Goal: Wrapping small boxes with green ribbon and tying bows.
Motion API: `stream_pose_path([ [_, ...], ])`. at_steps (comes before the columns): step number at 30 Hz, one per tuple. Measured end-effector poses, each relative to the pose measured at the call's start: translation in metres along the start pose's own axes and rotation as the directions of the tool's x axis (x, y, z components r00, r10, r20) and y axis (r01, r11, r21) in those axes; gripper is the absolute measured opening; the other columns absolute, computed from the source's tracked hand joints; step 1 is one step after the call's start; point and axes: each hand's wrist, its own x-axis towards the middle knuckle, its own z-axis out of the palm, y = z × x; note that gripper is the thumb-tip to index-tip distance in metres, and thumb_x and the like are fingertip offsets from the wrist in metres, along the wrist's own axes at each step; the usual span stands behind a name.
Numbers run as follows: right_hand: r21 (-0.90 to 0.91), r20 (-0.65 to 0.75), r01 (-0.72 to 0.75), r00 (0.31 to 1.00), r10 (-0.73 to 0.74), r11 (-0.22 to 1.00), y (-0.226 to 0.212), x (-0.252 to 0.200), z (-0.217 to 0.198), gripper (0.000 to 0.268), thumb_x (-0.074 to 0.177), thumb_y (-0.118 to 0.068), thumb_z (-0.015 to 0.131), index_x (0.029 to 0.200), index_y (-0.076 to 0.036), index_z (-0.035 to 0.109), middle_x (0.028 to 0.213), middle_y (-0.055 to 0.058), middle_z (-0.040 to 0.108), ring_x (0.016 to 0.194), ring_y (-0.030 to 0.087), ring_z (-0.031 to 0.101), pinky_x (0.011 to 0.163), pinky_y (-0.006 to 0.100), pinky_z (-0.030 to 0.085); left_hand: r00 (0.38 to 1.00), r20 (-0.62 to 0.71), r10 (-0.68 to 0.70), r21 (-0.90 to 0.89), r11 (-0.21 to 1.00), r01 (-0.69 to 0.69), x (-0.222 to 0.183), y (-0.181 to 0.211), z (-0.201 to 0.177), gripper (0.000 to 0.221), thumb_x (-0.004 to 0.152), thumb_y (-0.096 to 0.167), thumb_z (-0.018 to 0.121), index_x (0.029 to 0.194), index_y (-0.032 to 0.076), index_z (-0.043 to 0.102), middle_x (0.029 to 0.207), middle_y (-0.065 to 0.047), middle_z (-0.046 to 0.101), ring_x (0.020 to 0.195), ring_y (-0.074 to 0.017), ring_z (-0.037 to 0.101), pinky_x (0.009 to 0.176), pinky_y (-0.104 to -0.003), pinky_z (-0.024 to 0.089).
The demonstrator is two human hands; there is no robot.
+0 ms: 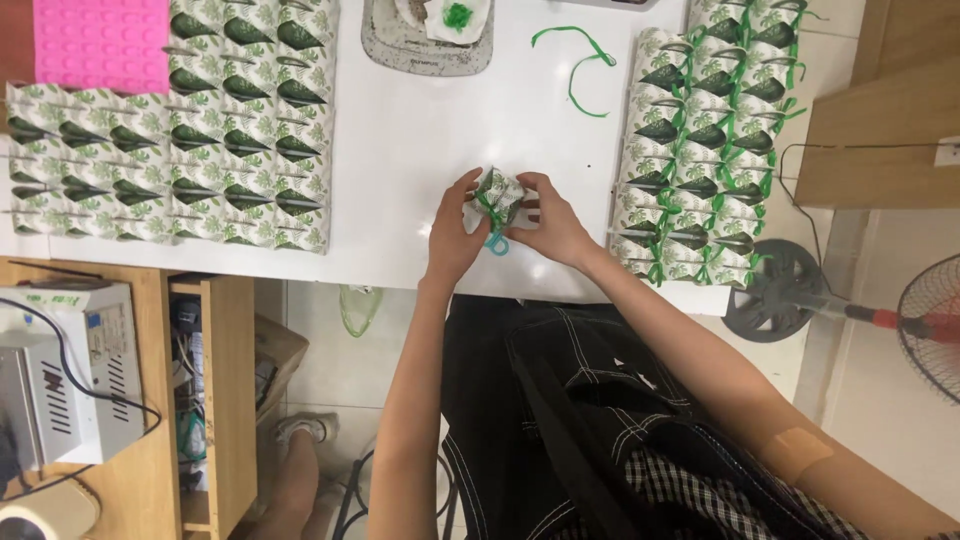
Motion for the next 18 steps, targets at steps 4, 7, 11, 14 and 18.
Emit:
stream_pose_path([
  [4, 0.036, -0.063, 0.134, 0.989, -0.132, 0.990, -0.002, 0.000, 0.000, 0.085, 0.078, -0.021, 0.086, 0.147, -0.009, 0.038, 0.148, 0.018, 0.048, 0.129, 0.032, 0.059, 0.108, 0.042, 0.052, 0.996, 0.014, -0.089, 0.054, 0.995, 0.088, 0.004, -0.005, 0.008, 0.075, 0.083, 0.007, 0.075, 0.152, 0.021, 0.046, 0.134, -0.010, 0.060, 0.114, -0.0261, 0.064, 0.096, -0.040, 0.054],
  [7, -0.027, -0.048, 0.220, 0.974, -0.221, 0.975, -0.005, -0.001, -0.005, 0.075, 0.082, -0.020, 0.085, 0.145, -0.014, 0.046, 0.151, 0.019, 0.044, 0.139, 0.036, 0.049, 0.108, 0.044, 0.050, 0.999, -0.002, -0.043, 0.089, 0.995, 0.043, 0.005, -0.009, 0.013, 0.080, 0.082, 0.008, 0.077, 0.154, 0.023, 0.044, 0.136, -0.011, 0.052, 0.110, -0.0256, 0.064, 0.093, -0.038, 0.057],
  [11, -0.019, -0.081, 0.199, 0.977, -0.200, 0.980, -0.004, 0.001, -0.002, 0.059, 0.088, -0.021, 0.079, 0.141, -0.019, 0.054, 0.157, 0.016, 0.040, 0.137, 0.035, 0.053, 0.105, 0.044, 0.052, 1.000, 0.005, -0.010, 0.118, 0.993, 0.010, 0.007, -0.013, 0.011, 0.075, 0.083, 0.007, 0.078, 0.150, 0.027, 0.052, 0.148, -0.011, 0.040, 0.110, -0.0246, 0.065, 0.087, -0.035, 0.060],
  [14, -0.034, -0.131, 0.210, 0.968, -0.212, 0.977, -0.003, 0.002, 0.004, 0.059, 0.085, -0.021, 0.081, 0.138, -0.018, 0.055, 0.155, 0.015, 0.043, 0.134, 0.034, 0.055, 0.103, 0.044, 0.053, 0.999, 0.032, -0.037, 0.111, 0.993, 0.034, 0.006, -0.015, 0.011, 0.066, 0.084, 0.009, 0.080, 0.143, 0.027, 0.058, 0.149, -0.011, 0.041, 0.104, -0.0242, 0.066, 0.086, -0.035, 0.060],
  [18, -0.051, -0.189, 0.227, 0.954, -0.232, 0.973, -0.002, 0.004, 0.012, 0.056, 0.085, -0.021, 0.082, 0.135, -0.016, 0.057, 0.151, 0.016, 0.045, 0.133, 0.035, 0.056, 0.102, 0.044, 0.053, 0.998, 0.041, -0.043, 0.092, 0.995, 0.039, 0.006, -0.018, 0.011, 0.063, 0.084, 0.009, 0.079, 0.142, 0.026, 0.060, 0.149, -0.011, 0.041, 0.103, -0.0232, 0.067, 0.086, -0.035, 0.060],
])
